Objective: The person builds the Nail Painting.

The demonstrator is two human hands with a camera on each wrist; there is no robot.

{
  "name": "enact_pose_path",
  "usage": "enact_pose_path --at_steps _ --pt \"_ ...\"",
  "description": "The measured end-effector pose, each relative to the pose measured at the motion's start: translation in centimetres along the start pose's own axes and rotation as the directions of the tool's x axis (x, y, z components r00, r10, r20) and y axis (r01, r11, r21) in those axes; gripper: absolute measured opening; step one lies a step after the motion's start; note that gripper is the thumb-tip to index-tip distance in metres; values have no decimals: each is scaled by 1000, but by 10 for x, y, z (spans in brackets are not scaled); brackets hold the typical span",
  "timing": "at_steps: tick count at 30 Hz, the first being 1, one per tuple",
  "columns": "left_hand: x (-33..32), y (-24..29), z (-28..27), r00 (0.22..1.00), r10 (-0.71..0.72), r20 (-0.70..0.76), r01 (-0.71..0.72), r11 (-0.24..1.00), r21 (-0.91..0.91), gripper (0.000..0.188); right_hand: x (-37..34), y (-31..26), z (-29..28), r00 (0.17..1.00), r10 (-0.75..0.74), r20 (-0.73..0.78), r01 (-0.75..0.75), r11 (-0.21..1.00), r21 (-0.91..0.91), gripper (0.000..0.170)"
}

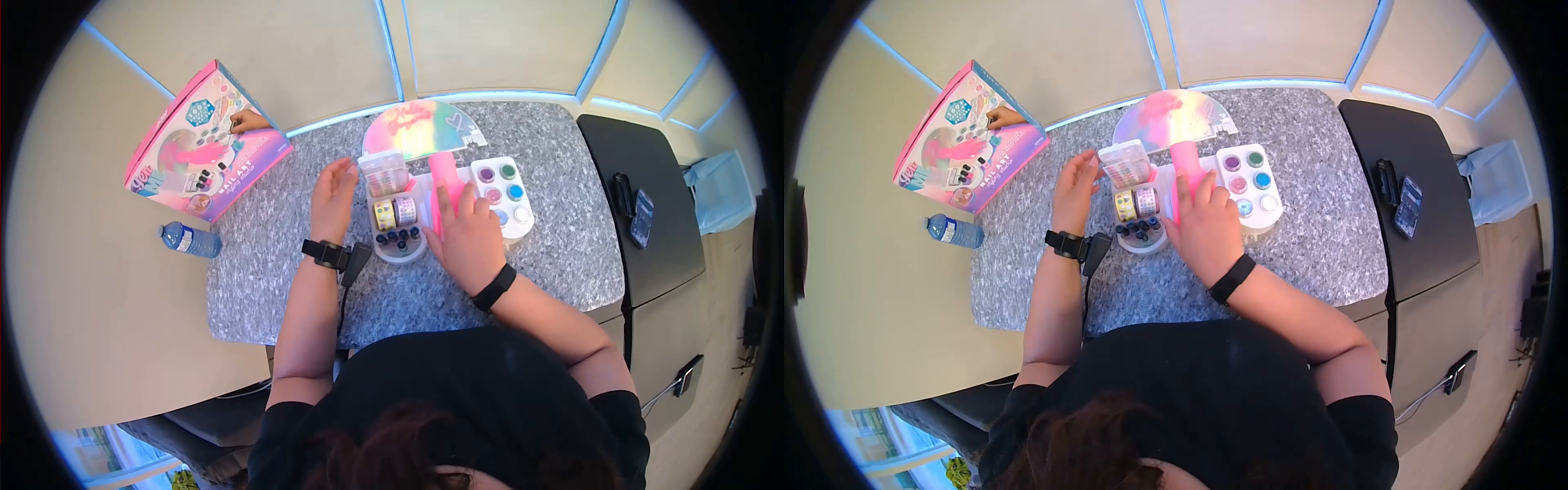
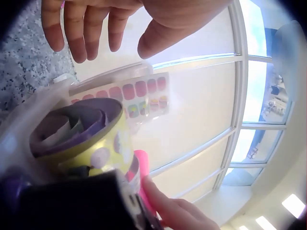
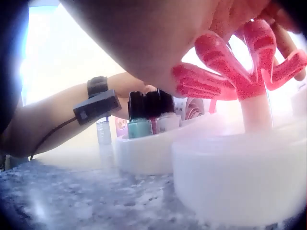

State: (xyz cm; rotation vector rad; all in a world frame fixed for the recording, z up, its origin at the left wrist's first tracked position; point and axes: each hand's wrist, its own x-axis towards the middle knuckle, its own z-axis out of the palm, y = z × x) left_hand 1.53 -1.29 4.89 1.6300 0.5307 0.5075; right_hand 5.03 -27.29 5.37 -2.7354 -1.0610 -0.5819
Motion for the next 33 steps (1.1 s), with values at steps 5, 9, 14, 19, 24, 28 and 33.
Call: enact_pose_path --at_steps 5,9,14,19,24,28,33 --pt "22 -24 0 1000 -19 -3 19 998 64 37 12 -1 -31 988 45 147 -61 992 109 79" --pt "55 -47 -6 996 -67 53 65 997 28 37 53 49 -60 958 170 230 -264 837 480 62" --pt "76 -36 -13 966 -225 131 241 962 -125 41 110 186 17 927 362 94 -280 502 818 71" --pt "93 -50 -14 937 -282 208 330 908 -257 43 144 253 86 704 -122 699 -696 -309 648 74" --pt "92 -39 -3 921 -363 145 387 897 -215 43 142 229 97 722 -62 689 -682 -231 694 75" --pt "104 -44 0 902 -401 156 423 894 -147 41 138 226 96 682 18 731 -705 -251 664 64" --pt "113 -66 -7 891 -263 369 304 951 -56 40 130 229 100 686 -26 727 -724 -127 678 37"
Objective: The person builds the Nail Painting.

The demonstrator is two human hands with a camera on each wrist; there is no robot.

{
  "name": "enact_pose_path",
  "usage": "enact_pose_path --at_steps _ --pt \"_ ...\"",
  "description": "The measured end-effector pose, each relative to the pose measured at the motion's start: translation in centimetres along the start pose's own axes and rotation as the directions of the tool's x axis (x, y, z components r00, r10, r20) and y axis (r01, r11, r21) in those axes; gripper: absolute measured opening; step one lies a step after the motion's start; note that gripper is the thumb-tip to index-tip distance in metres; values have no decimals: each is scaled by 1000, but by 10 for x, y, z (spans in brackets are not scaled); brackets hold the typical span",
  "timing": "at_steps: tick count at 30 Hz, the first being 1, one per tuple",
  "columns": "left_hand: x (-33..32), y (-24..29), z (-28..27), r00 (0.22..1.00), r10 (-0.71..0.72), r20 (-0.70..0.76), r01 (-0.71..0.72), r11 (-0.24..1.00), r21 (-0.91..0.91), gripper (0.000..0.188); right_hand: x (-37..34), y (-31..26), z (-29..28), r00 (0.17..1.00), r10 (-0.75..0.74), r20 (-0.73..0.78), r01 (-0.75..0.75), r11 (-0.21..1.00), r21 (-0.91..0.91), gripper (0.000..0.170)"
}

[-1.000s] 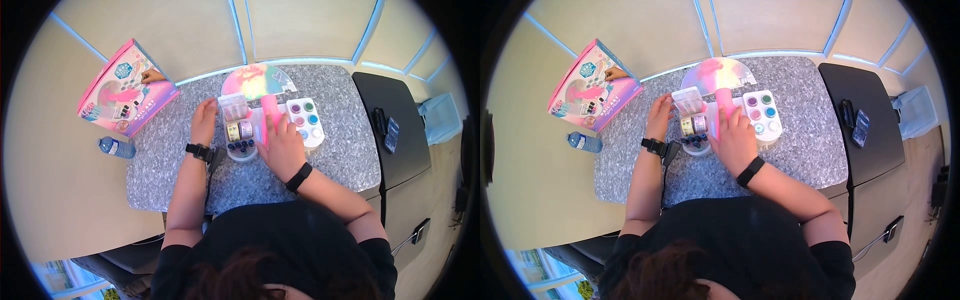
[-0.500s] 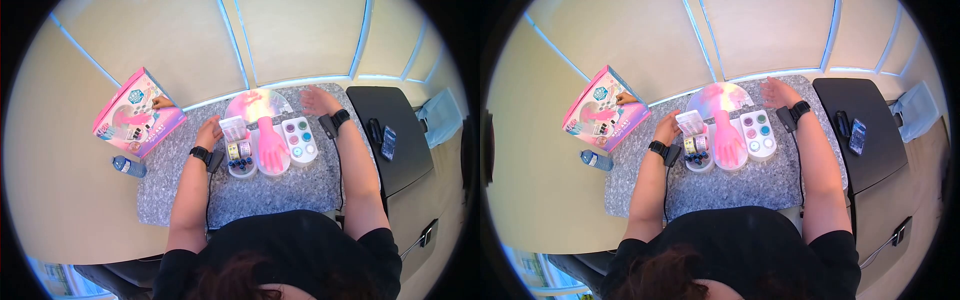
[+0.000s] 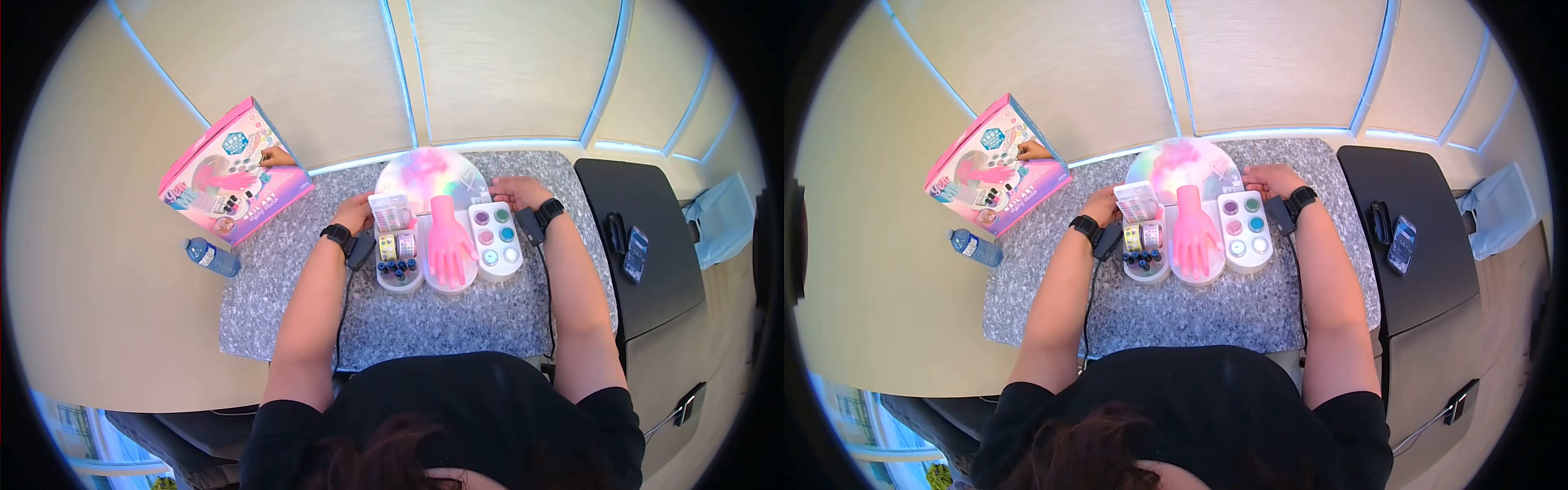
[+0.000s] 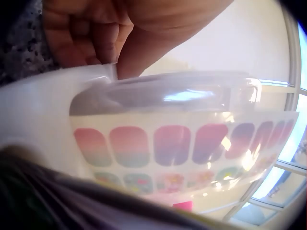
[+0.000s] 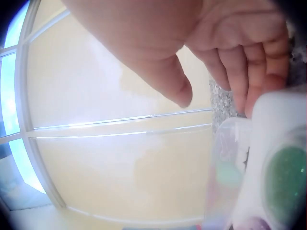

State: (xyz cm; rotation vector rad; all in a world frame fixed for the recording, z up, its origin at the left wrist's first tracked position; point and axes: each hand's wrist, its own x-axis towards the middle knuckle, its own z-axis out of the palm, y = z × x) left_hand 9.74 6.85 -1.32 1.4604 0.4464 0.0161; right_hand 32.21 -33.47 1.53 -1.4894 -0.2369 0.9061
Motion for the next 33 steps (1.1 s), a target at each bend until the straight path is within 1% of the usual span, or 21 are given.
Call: enact_pose_path --at_steps 1,3,4,6,7,9,10,12,13,15,16,18,19,21,22,24,25,26,29,31,33 --pt "-3 1 2 1000 -3 2 3 1000 0 40 -2 1 0 1000 3 -2 -3 1000 2 37" --pt "-18 11 10 998 63 8 -63 998 -8 39 -9 -1 1 998 -52 -27 45 976 -212 27" --pt "-28 16 15 998 61 11 -61 998 -9 39 -13 -1 1 998 -50 -30 43 977 -211 27" --pt "-42 24 24 986 161 36 -164 980 111 40 -20 1 2 991 -132 16 132 966 -224 23" --pt "-42 21 23 987 159 38 -162 981 110 40 -24 4 2 991 -130 13 130 966 -224 23" --pt "-42 18 20 987 163 -3 -159 966 204 38 -31 10 1 973 -229 24 229 953 -198 24" --pt "-40 12 17 987 158 -2 -154 967 201 38 -37 12 5 975 -223 23 223 954 -198 24" --pt "-36 -1 12 962 271 37 -273 947 171 37 -50 13 8 947 -321 -6 310 921 -235 23" --pt "-38 -4 13 965 261 32 -262 951 164 37 -55 13 9 951 -308 -4 298 925 -236 23" --pt "-42 0 17 945 325 39 -326 922 207 33 -62 14 10 919 -392 -46 369 895 -251 24" --pt "-44 6 18 950 311 24 -309 928 206 33 -63 13 6 926 -376 -34 357 901 -246 24" --pt "-53 11 21 901 430 51 -401 783 475 32 -65 17 -3 908 -418 -5 385 840 -382 25" --pt "-56 9 21 910 413 41 -382 794 474 32 -69 19 1 917 -400 2 371 849 -378 25" --pt "-56 9 28 918 396 -30 -370 880 298 28 -78 18 2 882 -469 -41 426 833 -351 24" --pt "-57 8 29 921 389 -23 -365 883 296 28 -81 17 2 885 -463 -50 418 838 -351 24" --pt "-59 9 30 908 415 -57 -395 894 213 25 -85 16 4 875 -483 -12 451 826 -339 24" --pt "-58 7 28 907 419 -51 -403 895 190 24 -85 18 6 875 -484 -31 446 828 -339 23" --pt "-56 4 27 908 415 -46 -401 897 187 24 -86 21 6 876 -481 -37 442 830 -340 23" --pt "-50 -3 21 909 417 -17 -399 879 262 24 -82 31 4 888 -460 -12 429 836 -342 21" --pt "-51 -6 21 907 421 21 -408 863 300 24 -83 36 3 933 -356 -57 331 908 -257 21" --pt "-56 -2 21 912 407 45 -402 866 297 23 -85 36 2 929 -367 -45 345 905 -250 19"
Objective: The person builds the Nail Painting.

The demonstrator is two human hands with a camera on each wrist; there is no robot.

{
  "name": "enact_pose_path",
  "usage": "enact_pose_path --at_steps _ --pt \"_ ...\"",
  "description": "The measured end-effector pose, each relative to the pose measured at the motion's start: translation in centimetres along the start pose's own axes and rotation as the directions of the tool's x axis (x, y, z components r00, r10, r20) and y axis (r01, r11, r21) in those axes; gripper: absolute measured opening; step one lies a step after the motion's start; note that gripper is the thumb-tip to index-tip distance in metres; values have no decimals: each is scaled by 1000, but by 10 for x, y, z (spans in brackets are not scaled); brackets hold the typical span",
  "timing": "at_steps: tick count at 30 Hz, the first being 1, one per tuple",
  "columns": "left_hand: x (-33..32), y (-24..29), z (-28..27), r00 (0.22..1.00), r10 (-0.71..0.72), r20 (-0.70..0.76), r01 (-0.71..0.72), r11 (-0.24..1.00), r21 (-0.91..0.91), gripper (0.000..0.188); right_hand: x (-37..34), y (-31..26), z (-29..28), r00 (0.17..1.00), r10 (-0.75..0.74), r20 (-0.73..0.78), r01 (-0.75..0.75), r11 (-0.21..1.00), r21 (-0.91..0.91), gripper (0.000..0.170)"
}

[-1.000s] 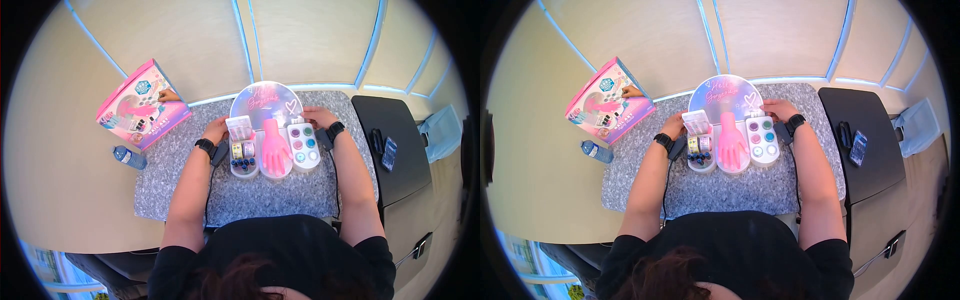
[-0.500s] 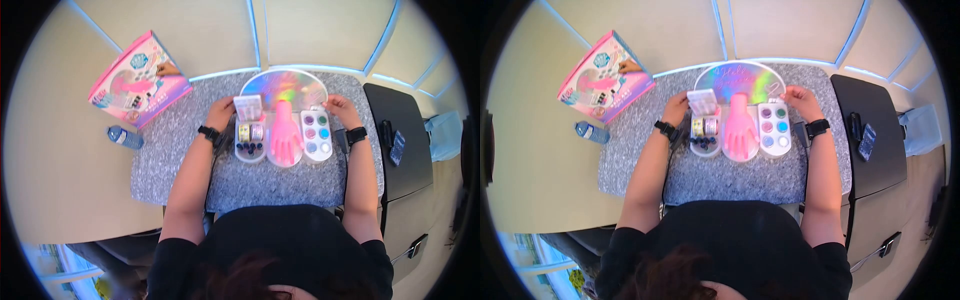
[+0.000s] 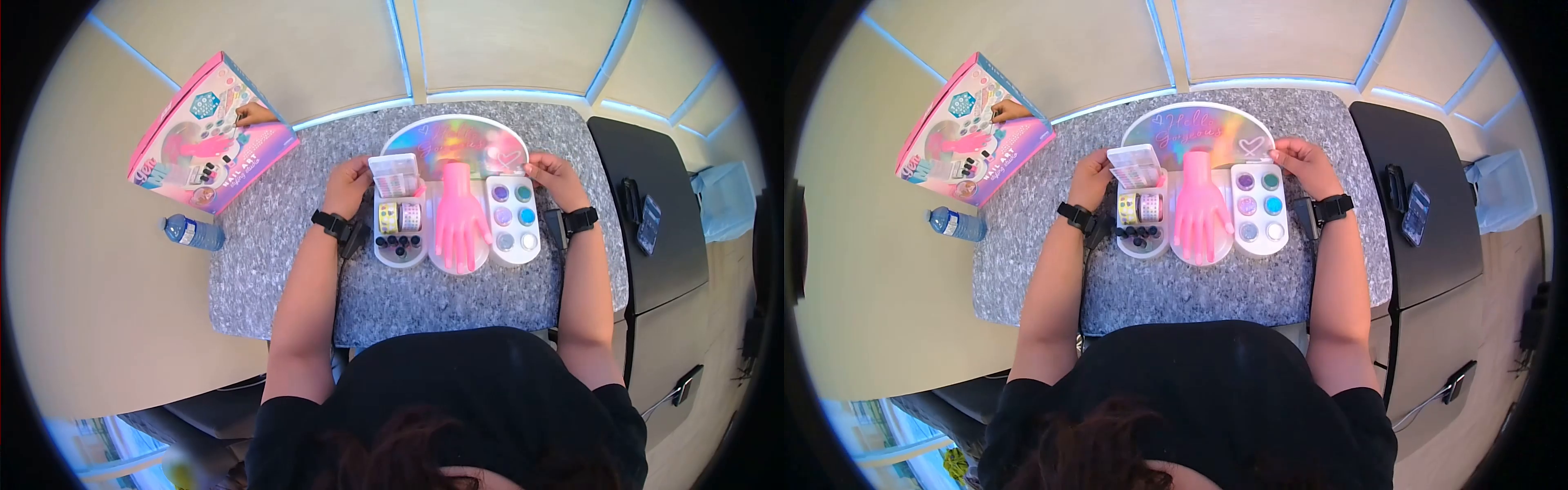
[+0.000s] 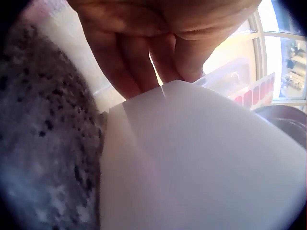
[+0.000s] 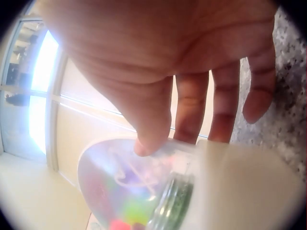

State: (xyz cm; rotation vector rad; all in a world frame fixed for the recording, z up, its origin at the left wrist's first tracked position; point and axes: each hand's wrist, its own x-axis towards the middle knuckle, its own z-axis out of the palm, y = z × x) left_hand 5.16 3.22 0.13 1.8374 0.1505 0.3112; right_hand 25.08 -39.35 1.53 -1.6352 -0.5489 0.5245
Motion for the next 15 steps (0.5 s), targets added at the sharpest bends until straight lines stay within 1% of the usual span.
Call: enact_pose_path --at_steps 2,4,5,7,8,11,13,14,15 --pt "-4 5 -1 1000 -12 27 12 1000 -4 23 -4 2 0 1000 -10 10 10 1000 8 18" --pt "-6 8 -3 997 23 77 -28 998 52 25 -6 3 -1 999 27 24 -27 1000 0 18" --pt "-7 9 -2 997 27 78 -31 998 54 25 -6 3 -1 999 23 22 -23 1000 0 18" --pt "-10 8 -1 998 -20 59 17 999 44 28 -6 3 0 999 9 35 -8 999 -34 17" --pt "-9 6 -1 998 -18 59 15 999 46 28 -5 4 -1 999 7 34 -6 999 -33 17" --pt "-9 7 -2 999 -45 20 43 995 91 29 -5 7 -1 999 24 39 -23 1000 -20 16" --pt "-8 14 -8 994 22 104 -55 942 330 29 -5 8 -1 999 31 34 -29 998 -57 18" --pt "-11 20 -9 995 17 100 -49 943 328 29 -6 8 -2 999 35 39 -33 998 -59 18" --pt "-13 26 -11 995 10 98 -50 910 412 30 -6 8 -2 999 30 35 -27 997 -78 22"
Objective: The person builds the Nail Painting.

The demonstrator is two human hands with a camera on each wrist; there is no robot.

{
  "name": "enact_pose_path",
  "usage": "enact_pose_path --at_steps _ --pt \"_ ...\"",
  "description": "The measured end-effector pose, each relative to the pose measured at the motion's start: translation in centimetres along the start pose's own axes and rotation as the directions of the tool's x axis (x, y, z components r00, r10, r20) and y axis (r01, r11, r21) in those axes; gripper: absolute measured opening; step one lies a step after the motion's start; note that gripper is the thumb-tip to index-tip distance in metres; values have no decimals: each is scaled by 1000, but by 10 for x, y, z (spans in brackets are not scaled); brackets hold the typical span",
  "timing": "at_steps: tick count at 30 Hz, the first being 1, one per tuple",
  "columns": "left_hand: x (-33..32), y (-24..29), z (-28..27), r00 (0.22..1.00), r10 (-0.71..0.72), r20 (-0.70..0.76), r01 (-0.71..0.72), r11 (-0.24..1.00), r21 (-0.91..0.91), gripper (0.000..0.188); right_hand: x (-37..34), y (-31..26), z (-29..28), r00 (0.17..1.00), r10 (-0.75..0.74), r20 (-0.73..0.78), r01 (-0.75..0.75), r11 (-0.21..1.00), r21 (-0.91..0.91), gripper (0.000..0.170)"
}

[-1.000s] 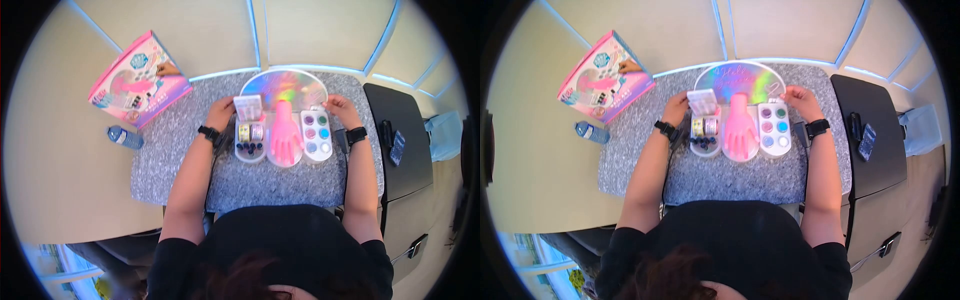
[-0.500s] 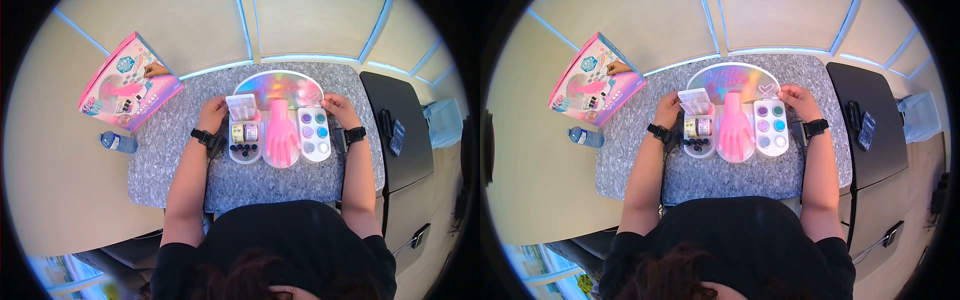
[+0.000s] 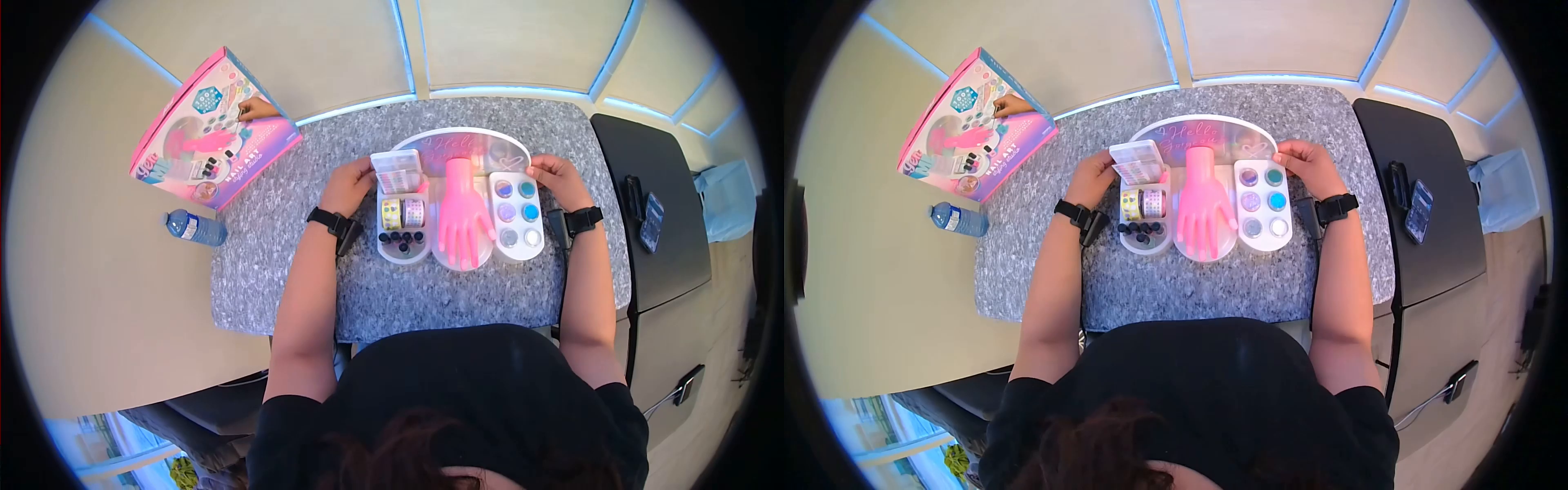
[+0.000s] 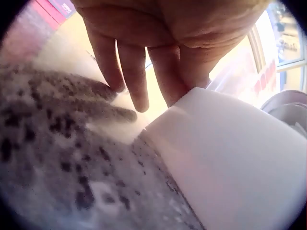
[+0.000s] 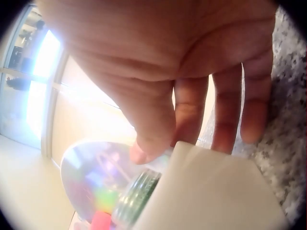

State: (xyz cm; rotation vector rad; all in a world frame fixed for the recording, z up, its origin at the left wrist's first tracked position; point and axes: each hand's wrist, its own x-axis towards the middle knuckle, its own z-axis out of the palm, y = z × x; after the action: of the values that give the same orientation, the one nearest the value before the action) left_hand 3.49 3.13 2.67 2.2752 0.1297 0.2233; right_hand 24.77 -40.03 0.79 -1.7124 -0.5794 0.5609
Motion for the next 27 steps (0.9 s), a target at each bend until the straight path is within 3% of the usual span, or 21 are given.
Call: enact_pose_path --at_steps 2,4,5,6,8,11,12,13,14,16,17,20,24,27 --pt "-7 4 -4 1000 -10 2 10 996 93 31 -6 -9 8 1000 -5 -2 5 1000 -16 26" --pt "-20 7 -1 989 58 -134 -31 980 194 33 -26 -26 22 992 13 -124 -10 1000 27 35" --pt "-30 3 7 982 -16 -188 -1 996 -91 39 -35 -28 24 987 2 -162 -5 1000 -19 41" --pt "-43 -1 12 983 -10 -184 -7 996 -90 39 -45 -32 27 986 1 -169 -4 1000 -17 41" --pt "-75 7 20 941 -317 -118 209 819 -534 47 -71 -41 37 949 60 -310 -30 994 102 48" --pt "-113 40 17 929 -360 -84 259 796 -548 55 -109 -49 34 940 287 -187 -276 958 81 62" --pt "-124 51 17 898 -434 -76 293 717 -632 56 -119 -53 42 931 302 -205 -302 953 31 64" --pt "-133 56 18 861 -506 -55 321 625 -712 57 -126 -56 46 927 310 -213 -311 950 26 60" --pt "-138 57 18 862 -504 -54 320 626 -711 57 -130 -58 50 922 316 -223 -320 947 18 57" --pt "-144 56 20 847 -520 105 403 501 -766 58 -134 -57 63 940 236 -248 -233 972 42 54" --pt "-143 56 22 847 -520 106 402 498 -768 58 -134 -56 69 950 156 -269 -144 988 63 51" --pt "-129 55 26 847 -528 61 362 490 -793 60 -124 -54 83 936 128 -329 -82 985 150 47" --pt "-100 49 25 864 -503 -31 271 517 -812 62 -93 -43 83 949 164 -269 -113 975 194 48" --pt "-75 37 23 845 -528 -88 208 476 -855 56 -67 -51 86 956 164 -244 -70 934 350 49"
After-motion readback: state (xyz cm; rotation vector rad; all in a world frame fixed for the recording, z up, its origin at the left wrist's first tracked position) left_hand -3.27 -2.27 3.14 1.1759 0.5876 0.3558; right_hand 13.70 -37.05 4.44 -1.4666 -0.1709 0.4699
